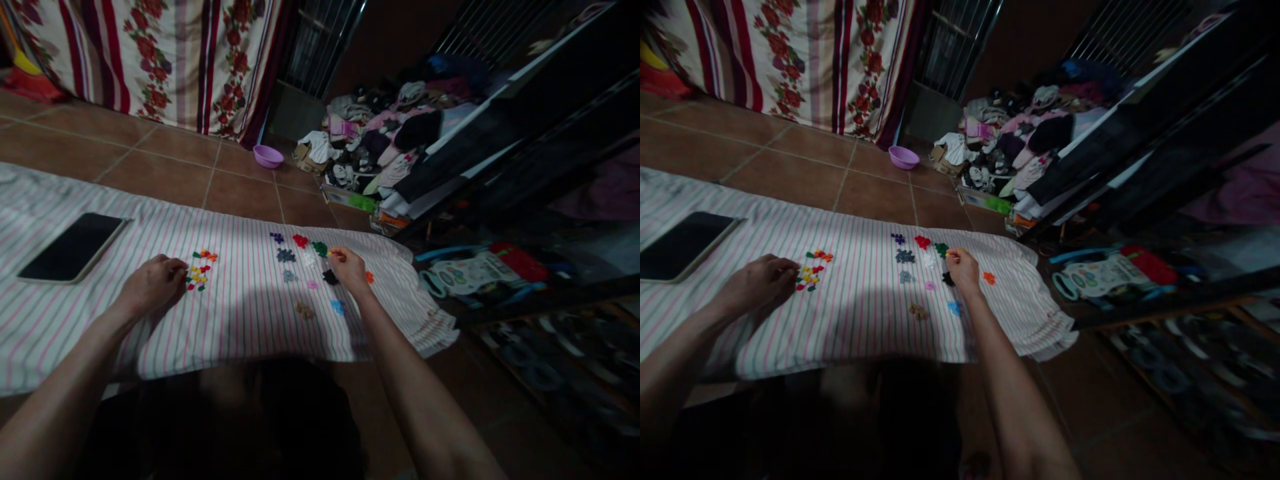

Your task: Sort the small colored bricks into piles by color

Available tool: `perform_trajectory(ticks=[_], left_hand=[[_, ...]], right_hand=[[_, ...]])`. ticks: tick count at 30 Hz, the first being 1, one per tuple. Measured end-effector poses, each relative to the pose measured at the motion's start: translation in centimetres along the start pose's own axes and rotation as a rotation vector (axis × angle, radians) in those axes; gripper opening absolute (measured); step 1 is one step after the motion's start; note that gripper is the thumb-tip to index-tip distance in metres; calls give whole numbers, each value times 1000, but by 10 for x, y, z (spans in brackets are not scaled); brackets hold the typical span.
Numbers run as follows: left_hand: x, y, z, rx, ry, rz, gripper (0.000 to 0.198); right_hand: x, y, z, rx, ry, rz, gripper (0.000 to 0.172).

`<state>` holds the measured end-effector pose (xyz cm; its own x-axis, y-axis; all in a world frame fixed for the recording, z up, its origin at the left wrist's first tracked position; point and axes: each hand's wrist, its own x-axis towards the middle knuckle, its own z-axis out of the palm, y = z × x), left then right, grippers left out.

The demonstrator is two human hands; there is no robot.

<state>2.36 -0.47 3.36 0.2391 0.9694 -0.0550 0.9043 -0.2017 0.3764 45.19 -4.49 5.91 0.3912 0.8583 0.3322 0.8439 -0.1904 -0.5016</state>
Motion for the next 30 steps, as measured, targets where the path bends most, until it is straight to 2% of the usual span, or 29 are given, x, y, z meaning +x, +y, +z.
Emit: perform_trajectory(ticks=[5, 9, 21, 30], left_hand=[[1, -1, 0, -25, 9, -2, 44], [1, -3, 0, -41, 20, 8, 42], [2, -4, 4, -60, 62, 13, 40], [1, -1, 2, -36, 54, 6, 40]], right_hand=[[16, 28, -11, -250, 22, 180, 23], [24, 40, -12, -372, -17, 253, 20], [35, 55, -3, -517, -115, 304, 22], [42, 50, 0, -584, -73, 313, 22]])
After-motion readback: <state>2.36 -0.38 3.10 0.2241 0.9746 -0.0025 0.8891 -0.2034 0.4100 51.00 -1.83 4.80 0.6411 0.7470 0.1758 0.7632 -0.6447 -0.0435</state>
